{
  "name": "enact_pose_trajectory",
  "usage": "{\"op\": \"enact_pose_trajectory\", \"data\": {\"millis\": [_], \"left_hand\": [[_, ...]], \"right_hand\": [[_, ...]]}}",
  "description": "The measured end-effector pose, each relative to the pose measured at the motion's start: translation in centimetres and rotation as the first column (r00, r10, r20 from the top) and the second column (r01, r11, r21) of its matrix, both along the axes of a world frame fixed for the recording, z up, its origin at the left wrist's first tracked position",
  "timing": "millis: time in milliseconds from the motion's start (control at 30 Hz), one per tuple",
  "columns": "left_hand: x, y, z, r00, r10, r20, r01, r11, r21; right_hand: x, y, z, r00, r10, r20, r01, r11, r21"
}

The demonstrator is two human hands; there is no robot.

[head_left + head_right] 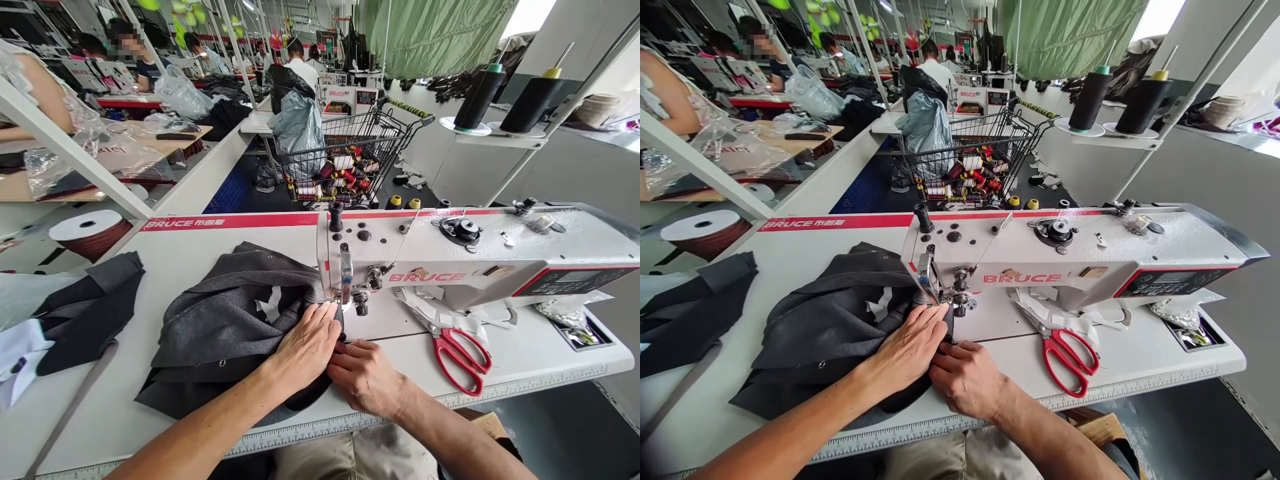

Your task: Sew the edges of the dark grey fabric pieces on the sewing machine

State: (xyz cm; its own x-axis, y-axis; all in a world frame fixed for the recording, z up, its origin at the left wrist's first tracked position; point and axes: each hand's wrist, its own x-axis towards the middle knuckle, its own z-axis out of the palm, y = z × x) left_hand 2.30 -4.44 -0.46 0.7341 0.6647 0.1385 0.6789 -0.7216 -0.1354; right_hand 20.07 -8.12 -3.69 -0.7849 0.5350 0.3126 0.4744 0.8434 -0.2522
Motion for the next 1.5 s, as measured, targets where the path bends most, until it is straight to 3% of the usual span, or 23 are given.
{"op": "enact_pose_trajectory", "data": {"millis": [367, 600, 867, 1200, 1500], "left_hand": [[0.2, 0.2, -0.2, 0.998, 0.023, 0.065, -0.025, 0.999, 0.026], [-0.8, -1.5, 1.5, 0.993, 0.021, 0.114, -0.013, 0.998, -0.068], [-1.5, -2.0, 1.0, 0.998, -0.019, 0.062, 0.023, 0.998, -0.065], [-2.0, -1.2, 3.5, 0.990, -0.007, -0.138, -0.019, 0.982, -0.190], [-2.0, -0.9, 2.9, 0.994, -0.036, -0.100, 0.016, 0.981, -0.196]], "right_hand": [[-0.1, 0.2, 0.0, 0.998, -0.042, -0.044, 0.043, 0.999, 0.007], [0.3, -0.1, -0.3, 0.991, 0.013, -0.130, -0.002, 0.997, 0.081], [0.4, -0.2, -0.1, 0.998, 0.007, -0.061, -0.005, 0.999, 0.047], [0.6, 0.0, -0.1, 0.999, -0.001, -0.053, 0.004, 0.998, 0.055], [0.7, -0.2, -0.3, 0.999, -0.012, -0.052, 0.014, 0.999, 0.047]]}}
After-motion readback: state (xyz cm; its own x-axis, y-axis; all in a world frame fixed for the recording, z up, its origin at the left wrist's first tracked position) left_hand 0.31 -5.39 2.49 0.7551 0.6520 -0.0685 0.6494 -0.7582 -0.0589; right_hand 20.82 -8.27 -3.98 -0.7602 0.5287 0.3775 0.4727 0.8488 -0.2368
